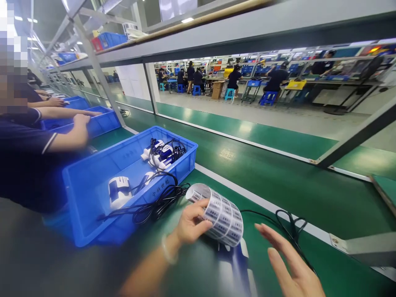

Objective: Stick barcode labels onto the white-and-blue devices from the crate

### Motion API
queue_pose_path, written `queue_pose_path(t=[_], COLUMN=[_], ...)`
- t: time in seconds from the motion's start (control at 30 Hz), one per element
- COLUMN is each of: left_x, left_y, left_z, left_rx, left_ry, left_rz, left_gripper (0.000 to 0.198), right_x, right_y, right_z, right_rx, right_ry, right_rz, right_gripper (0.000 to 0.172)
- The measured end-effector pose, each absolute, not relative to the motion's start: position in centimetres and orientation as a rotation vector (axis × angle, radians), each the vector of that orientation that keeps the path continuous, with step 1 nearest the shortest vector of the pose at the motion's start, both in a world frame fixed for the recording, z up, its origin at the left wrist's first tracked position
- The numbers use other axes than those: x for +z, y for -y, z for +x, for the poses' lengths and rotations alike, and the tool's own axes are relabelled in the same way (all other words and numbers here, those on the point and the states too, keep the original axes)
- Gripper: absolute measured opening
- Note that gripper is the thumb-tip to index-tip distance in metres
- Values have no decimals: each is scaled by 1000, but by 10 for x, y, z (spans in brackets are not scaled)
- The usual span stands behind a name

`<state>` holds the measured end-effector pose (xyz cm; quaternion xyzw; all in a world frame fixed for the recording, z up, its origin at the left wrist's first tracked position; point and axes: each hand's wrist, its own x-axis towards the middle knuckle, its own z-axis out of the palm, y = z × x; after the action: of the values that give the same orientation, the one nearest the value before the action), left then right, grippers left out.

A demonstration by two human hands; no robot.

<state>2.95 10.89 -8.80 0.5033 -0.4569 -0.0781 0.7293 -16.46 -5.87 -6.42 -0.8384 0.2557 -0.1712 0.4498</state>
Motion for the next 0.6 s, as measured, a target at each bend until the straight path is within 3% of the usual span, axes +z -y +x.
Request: queue_pose_path(t=[0.13,0.27,0.37,0.5,0.6], left_x=[-79,-74,-78,-89,-93], left_y=[-111,-113,-118,-124,-123], left_z=[16,17,26,37,39], left_rx=[-200,-316,-565,-828,-762], left_ry=[1191,1314,1191,807,659], left_rz=[1050,974,922,850,975], left_gripper=[29,37,36,71,61], right_x=[-45,-37,-41,-59,-74], right_y=[44,32,27,15,10], right_z=[-126,-106,-109,-119,-121], right_rx=[-222,-406,-542,-485,-319], right_ry=[-497,-443,-454,-380,-204], right_rz=[-1555,-1241,-1384,-1804,-1981], right_gripper=[61,68,69,51,47])
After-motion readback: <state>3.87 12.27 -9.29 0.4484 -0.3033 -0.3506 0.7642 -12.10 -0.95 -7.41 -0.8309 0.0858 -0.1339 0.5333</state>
